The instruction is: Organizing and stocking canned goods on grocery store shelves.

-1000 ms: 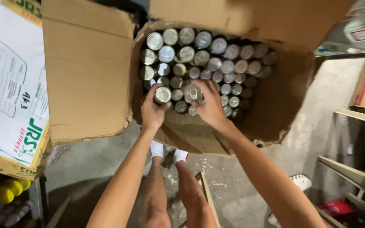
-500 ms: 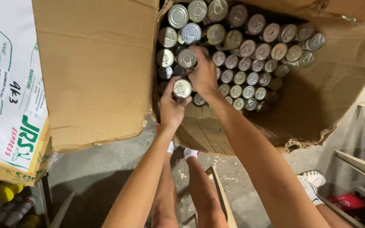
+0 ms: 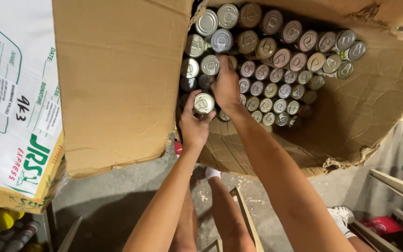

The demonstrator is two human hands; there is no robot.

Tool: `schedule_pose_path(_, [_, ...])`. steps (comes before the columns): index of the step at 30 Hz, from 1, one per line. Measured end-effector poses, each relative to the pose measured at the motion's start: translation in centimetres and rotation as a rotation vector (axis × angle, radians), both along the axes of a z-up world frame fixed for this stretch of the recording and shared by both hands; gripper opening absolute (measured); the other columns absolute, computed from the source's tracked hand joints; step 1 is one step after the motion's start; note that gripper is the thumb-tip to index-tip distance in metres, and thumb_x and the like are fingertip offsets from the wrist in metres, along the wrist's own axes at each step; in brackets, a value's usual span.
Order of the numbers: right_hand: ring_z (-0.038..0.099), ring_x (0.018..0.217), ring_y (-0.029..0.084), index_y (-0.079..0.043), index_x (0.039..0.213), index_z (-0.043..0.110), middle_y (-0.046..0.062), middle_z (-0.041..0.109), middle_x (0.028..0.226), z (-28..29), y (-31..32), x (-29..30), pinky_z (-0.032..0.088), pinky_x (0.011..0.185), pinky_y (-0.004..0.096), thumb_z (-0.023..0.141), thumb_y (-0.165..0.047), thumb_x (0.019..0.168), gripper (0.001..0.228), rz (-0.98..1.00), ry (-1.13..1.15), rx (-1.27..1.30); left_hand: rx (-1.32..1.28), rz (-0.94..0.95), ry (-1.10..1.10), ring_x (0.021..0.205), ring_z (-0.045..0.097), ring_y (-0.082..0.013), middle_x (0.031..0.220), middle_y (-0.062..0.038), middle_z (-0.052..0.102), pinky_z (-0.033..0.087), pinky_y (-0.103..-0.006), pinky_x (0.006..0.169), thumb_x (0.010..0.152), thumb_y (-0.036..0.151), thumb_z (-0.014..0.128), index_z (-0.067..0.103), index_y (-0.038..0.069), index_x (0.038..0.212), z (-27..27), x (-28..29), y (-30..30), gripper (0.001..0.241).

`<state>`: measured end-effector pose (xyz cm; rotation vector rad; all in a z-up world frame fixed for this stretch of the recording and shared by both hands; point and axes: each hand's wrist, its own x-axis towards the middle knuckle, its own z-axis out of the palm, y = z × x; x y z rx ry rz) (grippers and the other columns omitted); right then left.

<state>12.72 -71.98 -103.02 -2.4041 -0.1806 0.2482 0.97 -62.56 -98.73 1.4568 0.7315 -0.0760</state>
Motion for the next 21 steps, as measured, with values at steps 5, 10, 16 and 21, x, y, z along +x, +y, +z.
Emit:
schedule_pose_path(5, [0.067, 0.094, 0.041, -0.002, 0.120, 0.046, 0.023, 0.066, 0.102, -1.2, -0.5, 0.1, 0.054, 0.077, 0.047, 0.077, 0.003, 0.080, 0.052, -0.091, 0.025, 0.062, 0.081, -0.021, 0.024, 0.098, 0.070, -0.0135, 0.106, -0.006, 0.077, 0.055, -0.0288, 0.087, 0.072, -0.006, 0.085, 0.061, 0.012, 0.136, 1.0, 0.7, 0.2, 0.071])
schedule_pose_path(10, [0.069, 0.085, 0.029, -0.005, 0.115, 0.055, 0.015, 0.068, 0.094, -0.2, -3.6, -2.8, 0.056, 0.075, 0.038, 0.071, 0.009, 0.082, 0.040, -0.148, -0.041, 0.150, 0.123, -0.038, 0.020, 0.097, 0.071, -0.0122, 0.106, -0.004, 0.078, 0.056, -0.0282, 0.084, 0.072, -0.005, 0.087, 0.061, 0.013, 0.136, 1.1, 1.0, -0.1, 0.071])
schedule_pose_path(16, [0.067, 0.108, 0.040, -0.007, 0.130, 0.055, 0.018, 0.062, 0.124, 6.7, -5.5, -4.7, 0.059, 0.086, 0.041, 0.065, 0.014, 0.076, 0.059, 0.320, -0.153, 0.111, 0.040, -0.064, -0.023, 0.102, 0.070, -0.0103, 0.112, -0.006, 0.077, 0.059, -0.0278, 0.085, 0.076, -0.004, 0.084, 0.058, 0.011, 0.140, 1.2, 2.0, -1.5, 0.071])
schedule_pose_path(21, [0.063, 0.109, 0.047, -0.005, 0.136, 0.049, 0.022, 0.061, 0.125, 5.5, -6.7, -4.3, 0.055, 0.087, 0.049, 0.088, -0.005, 0.066, 0.080, 0.204, -0.076, 0.034, -0.072, -0.177, -0.086, 0.109, 0.071, -0.0155, 0.120, -0.010, 0.075, 0.059, -0.0297, 0.095, 0.084, -0.002, 0.081, 0.051, 0.007, 0.147, -1.5, 2.6, -3.5, 0.070])
